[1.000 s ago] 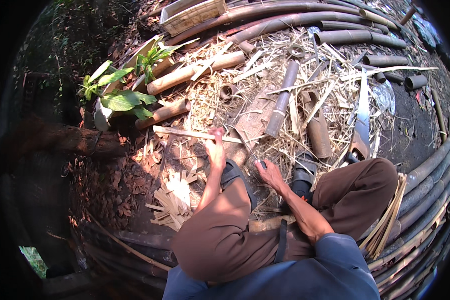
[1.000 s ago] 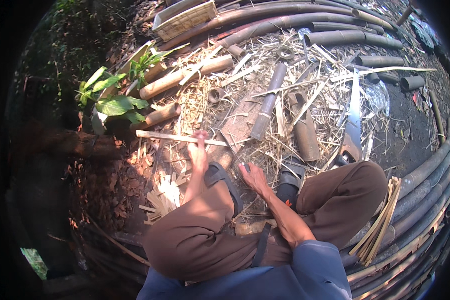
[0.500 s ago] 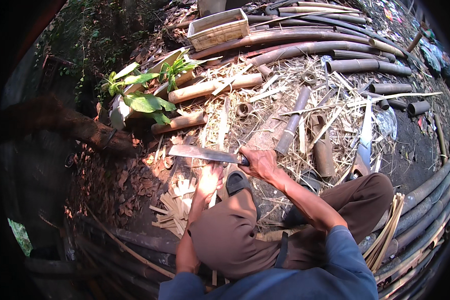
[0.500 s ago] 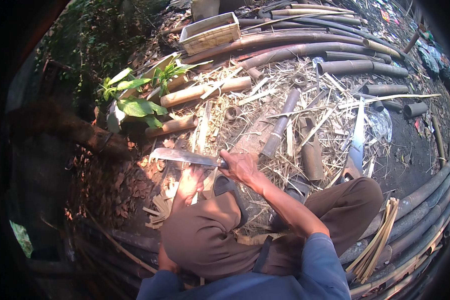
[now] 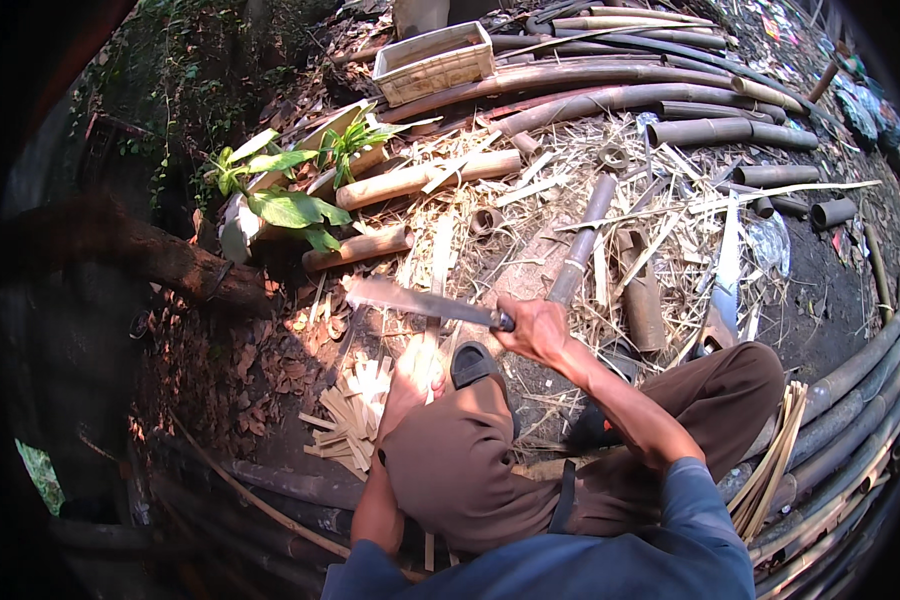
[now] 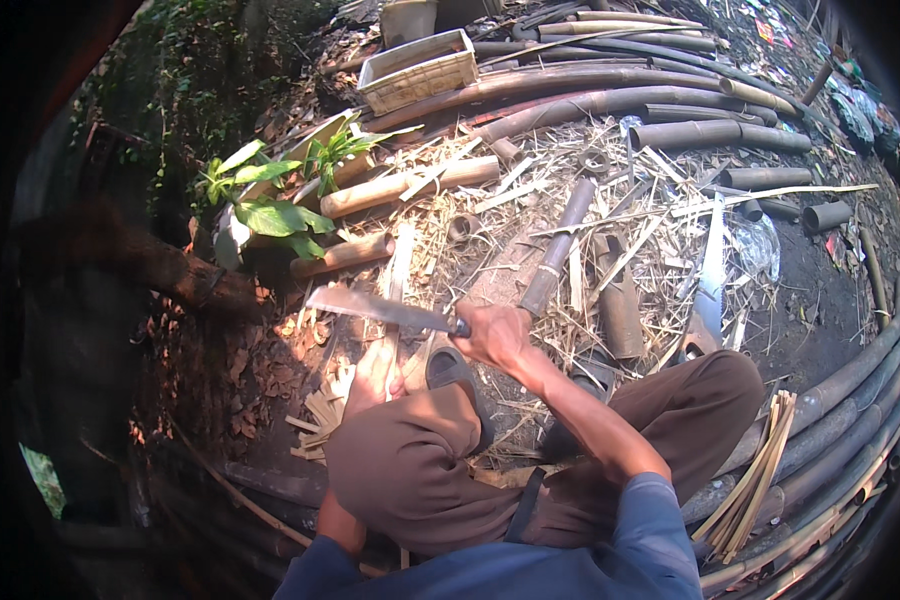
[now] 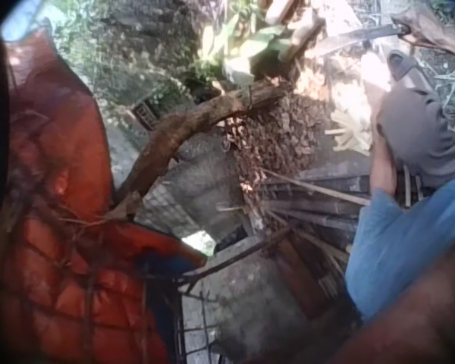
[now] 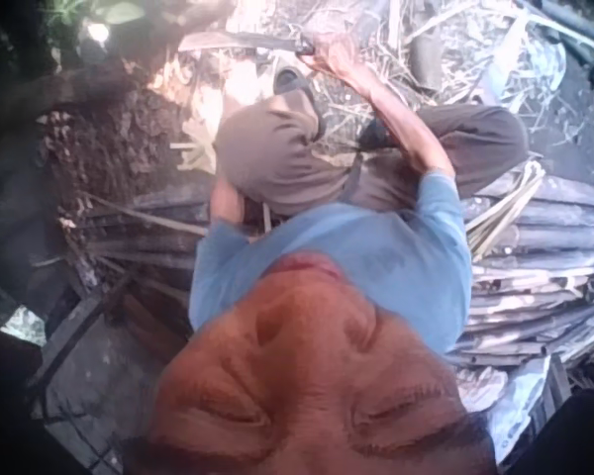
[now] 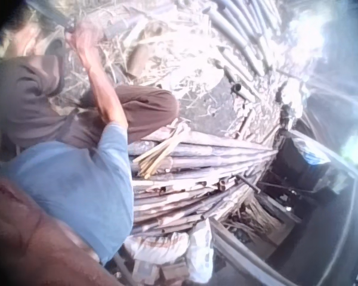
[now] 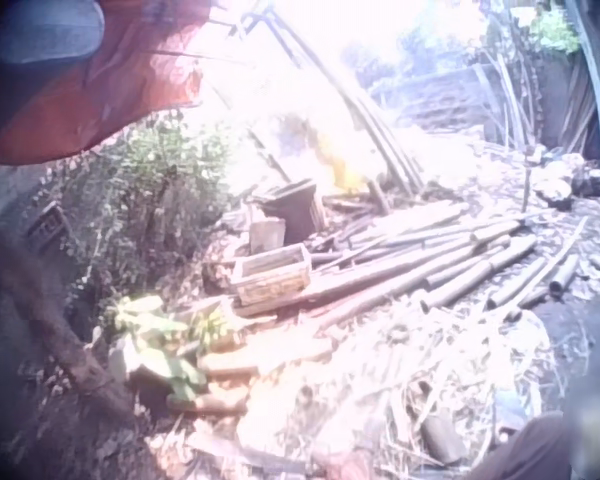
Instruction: The person sits on the ground and uses a machete to split bamboo poles into thin strips. The person repeatedly positions bamboo pieces and strikes them with the machete, accumulating a pile of split bamboo strips.
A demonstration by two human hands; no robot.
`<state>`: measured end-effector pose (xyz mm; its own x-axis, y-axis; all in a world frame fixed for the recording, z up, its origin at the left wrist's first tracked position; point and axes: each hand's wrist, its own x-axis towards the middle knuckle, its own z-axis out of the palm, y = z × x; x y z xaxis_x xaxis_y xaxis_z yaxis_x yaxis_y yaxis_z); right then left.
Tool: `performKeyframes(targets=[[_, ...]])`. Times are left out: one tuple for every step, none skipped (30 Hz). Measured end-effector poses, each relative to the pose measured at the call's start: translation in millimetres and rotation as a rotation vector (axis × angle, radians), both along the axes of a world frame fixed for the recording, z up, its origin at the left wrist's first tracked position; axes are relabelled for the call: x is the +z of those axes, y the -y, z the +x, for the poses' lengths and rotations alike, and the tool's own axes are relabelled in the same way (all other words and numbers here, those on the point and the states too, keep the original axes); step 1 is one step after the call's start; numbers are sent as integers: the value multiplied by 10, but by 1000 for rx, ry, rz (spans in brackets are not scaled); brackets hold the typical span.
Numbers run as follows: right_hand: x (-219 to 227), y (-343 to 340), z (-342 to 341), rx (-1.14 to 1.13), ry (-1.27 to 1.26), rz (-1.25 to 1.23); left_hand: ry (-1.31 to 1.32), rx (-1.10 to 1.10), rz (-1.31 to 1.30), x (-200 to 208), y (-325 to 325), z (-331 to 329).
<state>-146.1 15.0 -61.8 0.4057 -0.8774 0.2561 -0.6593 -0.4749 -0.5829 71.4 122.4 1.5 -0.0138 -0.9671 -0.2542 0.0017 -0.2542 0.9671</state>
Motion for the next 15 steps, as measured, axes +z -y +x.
performKeyframes(targets=[[-17,-96,45,67,39,-171,-229,77,110,-40,39,9],[-62,-21,61,49,-19,-126,-300,36,90,-35,28,51],[-115,76,70,39,-78,-73,-168,78,91,-136,-86,130],[-54,289,-59,-71,-101,127,-43,120,95,-247,-236,178],[-19,572,-214,-202,-156,221,29,143,81,-342,-346,234],[-30,792,-430,-283,76,456,97,166,74,-382,-445,231],[-143,982,-676,-396,85,382,114,146,36,-201,-434,133],[-52,1001,-725,-384,21,218,139,167,4,-72,-501,84],[-18,899,-662,-354,89,244,89,169,-8,-37,-474,75],[-24,763,-603,-299,97,229,20,167,-23,-33,-362,-15],[0,596,-482,-247,120,214,47,112,8,57,-221,-33],[16,428,-347,-175,65,208,73,60,39,133,-85,-40],[62,234,-153,-93,87,159,26,73,67,226,-39,29],[44,65,-87,-42,74,110,-57,55,100,131,59,43],[160,-90,3,27,-5,135,-128,47,143,63,86,85]])
